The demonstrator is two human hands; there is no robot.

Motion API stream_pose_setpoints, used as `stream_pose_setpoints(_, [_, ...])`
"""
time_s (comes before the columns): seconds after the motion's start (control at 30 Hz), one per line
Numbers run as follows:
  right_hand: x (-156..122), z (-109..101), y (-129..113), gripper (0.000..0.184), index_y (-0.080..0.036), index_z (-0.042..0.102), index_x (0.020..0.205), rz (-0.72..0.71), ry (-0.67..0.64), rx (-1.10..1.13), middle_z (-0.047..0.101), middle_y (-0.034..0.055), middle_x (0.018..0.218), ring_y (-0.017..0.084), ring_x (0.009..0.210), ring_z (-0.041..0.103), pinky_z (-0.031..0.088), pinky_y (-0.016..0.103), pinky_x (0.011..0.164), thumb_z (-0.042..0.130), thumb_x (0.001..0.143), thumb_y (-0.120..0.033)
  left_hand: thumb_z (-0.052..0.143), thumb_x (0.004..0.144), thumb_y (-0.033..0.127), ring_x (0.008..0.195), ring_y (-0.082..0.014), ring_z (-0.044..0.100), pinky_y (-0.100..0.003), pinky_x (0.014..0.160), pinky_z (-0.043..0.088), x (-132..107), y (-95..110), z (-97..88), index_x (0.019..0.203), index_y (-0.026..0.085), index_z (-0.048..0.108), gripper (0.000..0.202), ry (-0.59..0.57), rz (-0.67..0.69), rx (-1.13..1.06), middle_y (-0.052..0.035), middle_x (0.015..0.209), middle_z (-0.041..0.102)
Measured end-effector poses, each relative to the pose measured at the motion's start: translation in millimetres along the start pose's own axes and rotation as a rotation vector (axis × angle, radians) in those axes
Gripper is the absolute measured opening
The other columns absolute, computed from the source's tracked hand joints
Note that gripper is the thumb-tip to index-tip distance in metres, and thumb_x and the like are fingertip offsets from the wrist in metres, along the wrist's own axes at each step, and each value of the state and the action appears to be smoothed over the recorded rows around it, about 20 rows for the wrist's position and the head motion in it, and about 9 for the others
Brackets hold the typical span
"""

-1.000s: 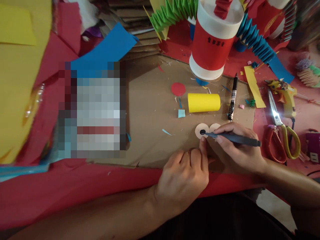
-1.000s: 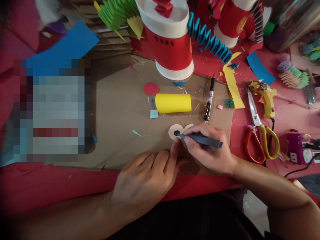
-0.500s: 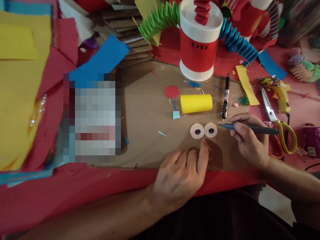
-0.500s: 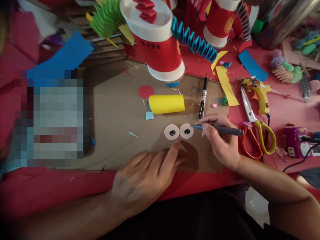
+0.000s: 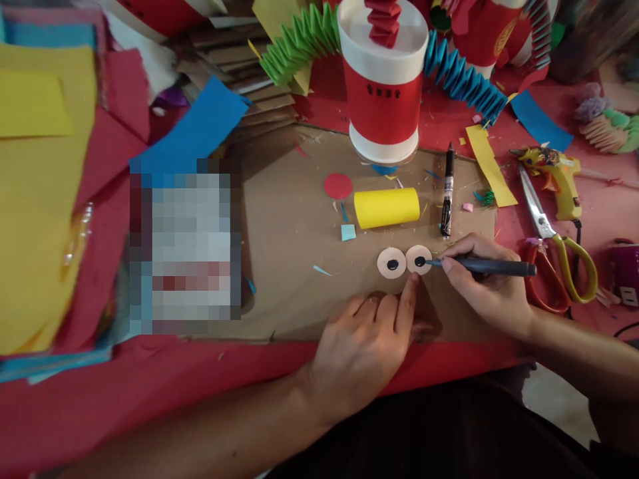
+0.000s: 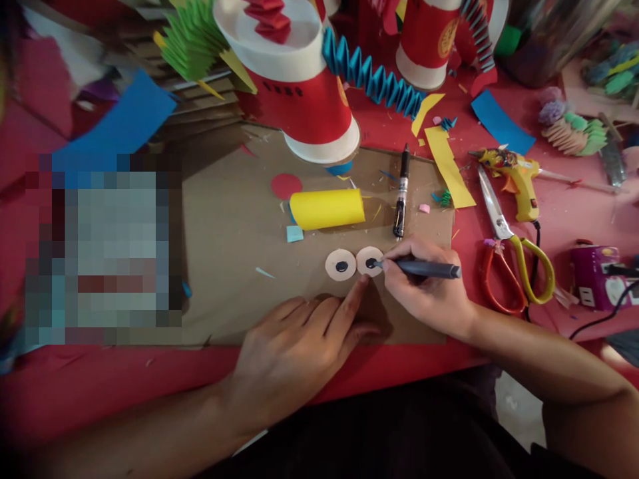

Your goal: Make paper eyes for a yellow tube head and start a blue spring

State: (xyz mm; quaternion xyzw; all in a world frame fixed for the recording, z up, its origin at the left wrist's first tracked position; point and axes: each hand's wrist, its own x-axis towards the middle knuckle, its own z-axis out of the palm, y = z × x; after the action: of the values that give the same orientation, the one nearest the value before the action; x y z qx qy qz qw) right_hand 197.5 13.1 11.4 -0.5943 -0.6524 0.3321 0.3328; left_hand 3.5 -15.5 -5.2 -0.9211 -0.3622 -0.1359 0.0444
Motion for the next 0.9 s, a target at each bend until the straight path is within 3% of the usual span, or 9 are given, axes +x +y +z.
stream_pose_setpoints(0.3, [-0.6, -0.2, 0.5, 0.008, -0.020, 0.066, 0.079, 0.013, -0.018, 0.015, 0.066, -0.0025, 0.061, 0.010, 0.049, 0.053, 0.041, 0.022, 0.046, 0.061, 0.084, -0.022, 0.055, 0.095, 0.018, 0.053, -0.0154, 0.055, -0.030, 0.055, 0.042, -0.4, -1.2, 2.3, 0.117, 0.003, 0.070, 0.031, 0.021, -0.014, -0.029, 0.0009, 0.057, 0.055])
stream_pose_setpoints(0.53, [1.4, -0.8, -0.8, 0.009, -0.020, 0.062, 0.073, -0.017, -0.053, -0.021, 0.058, -0.0049, 0.053, 0.009, 0.044, 0.047, 0.035, 0.021, 0.043, 0.059, 0.081, -0.019, 0.055, 0.096, 0.024, 0.054, -0.0156, 0.054, -0.031, 0.055, 0.042, 0.7, -1.4, 0.4, 0.118, 0.002, 0.069, 0.034, 0.008, -0.014, -0.047, 0.0003, 0.058, 0.055])
stream_pose_setpoints(0.9, [1.4, 0.4, 1.6, 0.008, -0.021, 0.061, 0.073, -0.049, -0.067, -0.043, 0.060, -0.0040, 0.058, 0.009, 0.046, 0.048, 0.035, 0.021, 0.045, 0.061, 0.081, -0.018, 0.057, 0.094, 0.023, 0.052, -0.0154, 0.054, -0.030, 0.053, 0.043, 1.5, -1.1, -0.8, 0.113, 0.004, 0.072, 0.030, -0.005, -0.001, -0.015, 0.0010, 0.056, 0.055])
